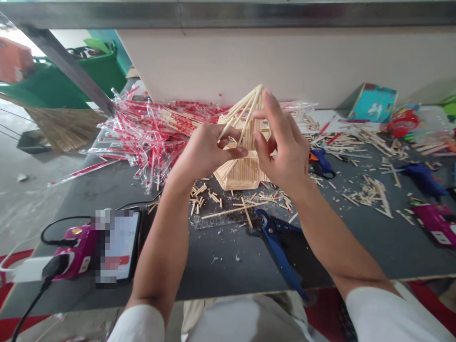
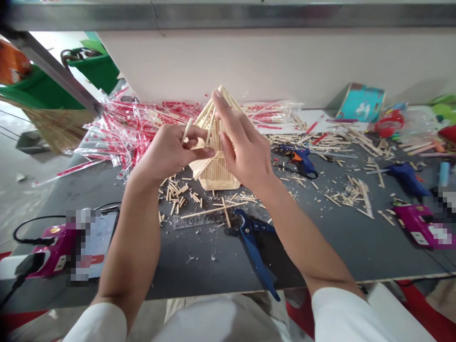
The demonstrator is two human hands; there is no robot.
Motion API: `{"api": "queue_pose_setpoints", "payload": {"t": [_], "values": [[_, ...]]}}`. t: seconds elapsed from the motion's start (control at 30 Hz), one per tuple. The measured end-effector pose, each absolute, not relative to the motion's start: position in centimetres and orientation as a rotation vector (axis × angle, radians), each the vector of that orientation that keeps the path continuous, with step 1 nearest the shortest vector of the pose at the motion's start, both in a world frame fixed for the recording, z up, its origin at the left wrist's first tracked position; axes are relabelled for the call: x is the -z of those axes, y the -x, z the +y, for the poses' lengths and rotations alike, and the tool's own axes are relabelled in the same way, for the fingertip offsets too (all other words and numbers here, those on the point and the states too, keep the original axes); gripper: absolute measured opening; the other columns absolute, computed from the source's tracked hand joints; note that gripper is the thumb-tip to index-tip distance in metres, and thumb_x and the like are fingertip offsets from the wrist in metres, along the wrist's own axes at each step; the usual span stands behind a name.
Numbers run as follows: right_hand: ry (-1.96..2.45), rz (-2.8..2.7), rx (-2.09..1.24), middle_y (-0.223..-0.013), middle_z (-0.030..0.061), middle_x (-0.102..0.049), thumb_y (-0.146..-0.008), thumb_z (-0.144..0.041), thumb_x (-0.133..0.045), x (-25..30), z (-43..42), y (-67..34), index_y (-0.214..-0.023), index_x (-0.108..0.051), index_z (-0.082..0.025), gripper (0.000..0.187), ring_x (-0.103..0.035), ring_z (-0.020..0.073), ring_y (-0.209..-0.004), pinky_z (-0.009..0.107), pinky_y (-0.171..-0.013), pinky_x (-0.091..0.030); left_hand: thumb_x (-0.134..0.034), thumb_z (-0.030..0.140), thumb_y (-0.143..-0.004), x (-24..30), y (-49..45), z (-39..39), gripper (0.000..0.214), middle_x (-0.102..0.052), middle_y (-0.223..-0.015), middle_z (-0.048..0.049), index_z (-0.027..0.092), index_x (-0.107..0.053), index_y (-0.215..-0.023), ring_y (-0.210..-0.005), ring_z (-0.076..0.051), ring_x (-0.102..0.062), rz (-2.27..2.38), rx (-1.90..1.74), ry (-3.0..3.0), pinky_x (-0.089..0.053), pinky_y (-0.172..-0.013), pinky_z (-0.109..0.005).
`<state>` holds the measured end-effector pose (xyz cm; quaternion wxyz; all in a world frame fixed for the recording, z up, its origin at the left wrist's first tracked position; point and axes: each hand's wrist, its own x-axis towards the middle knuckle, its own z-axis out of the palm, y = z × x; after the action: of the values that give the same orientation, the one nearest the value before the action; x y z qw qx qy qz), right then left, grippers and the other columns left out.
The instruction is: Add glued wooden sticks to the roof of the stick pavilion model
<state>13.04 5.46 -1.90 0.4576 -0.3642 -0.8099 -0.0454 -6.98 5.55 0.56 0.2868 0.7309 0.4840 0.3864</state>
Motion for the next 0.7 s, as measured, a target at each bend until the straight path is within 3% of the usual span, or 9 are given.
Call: {"api": "queue_pose_setpoints", "payload": {"t": [0.1, 0.3, 0.5, 0.7], "values": [[0.914, -1.992, 0.103, -0.135, 0.0016, -0.066, -0.107, -0.024, -0.041, 2.02, 5.63, -12.99, -0.163, -0.025, -0.043, 0.062, -0.071, 0.0180, -0.105, 0.030, -0.086, -0.061, -0.084, 0.026, -0.074, -0.72, 6.97, 5.49, 0.018, -0.040, -0.067, 0.0042, 0.017, -0.074, -0.087, -0.061, -0.009, -0.033, 1.302, -1.017, -1.965, -0.029, -0.059, -0.029], [0.854, -1.963, 0.160, -0.129, 0.0015, -0.069, -0.106, -0.019, -0.044, 2.62, 5.91, -12.93, -0.161, -0.031, -0.042, 0.061, -0.070, 0.0180, -0.109, 0.032, -0.096, -0.060, -0.084, 0.027, -0.075, -0.66, 7.05, 5.48, 0.018, -0.039, -0.066, 0.0042, 0.017, -0.073, -0.085, -0.060, -0.008, -0.035, 1.282, -1.021, -1.966, -0.030, -0.059, -0.029], [0.955, -1.988, 0.121, -0.131, 0.0051, -0.067, -0.107, -0.025, -0.039, 2.50, 5.72, -13.04, -0.159, -0.037, -0.037, 0.053, -0.072, 0.0187, -0.102, 0.033, -0.090, -0.061, -0.084, 0.025, -0.075, -0.64, 7.02, 5.53, 0.017, -0.041, -0.066, 0.0047, 0.017, -0.073, -0.085, -0.061, -0.008, -0.036, 1.283, -1.022, -1.988, -0.031, -0.060, -0.029], [0.926, -1.969, 0.090, -0.116, 0.0032, -0.071, -0.106, -0.024, -0.042, 1.91, 5.62, -12.95, -0.155, -0.043, -0.038, 0.050, -0.068, 0.0137, -0.082, 0.029, -0.078, -0.058, -0.084, 0.025, -0.074, -0.67, 7.03, 5.45, 0.018, -0.041, -0.065, 0.0054, 0.017, -0.073, -0.086, -0.060, -0.008, -0.037, 1.304, -1.024, -1.961, -0.031, -0.059, -0.029]]}}
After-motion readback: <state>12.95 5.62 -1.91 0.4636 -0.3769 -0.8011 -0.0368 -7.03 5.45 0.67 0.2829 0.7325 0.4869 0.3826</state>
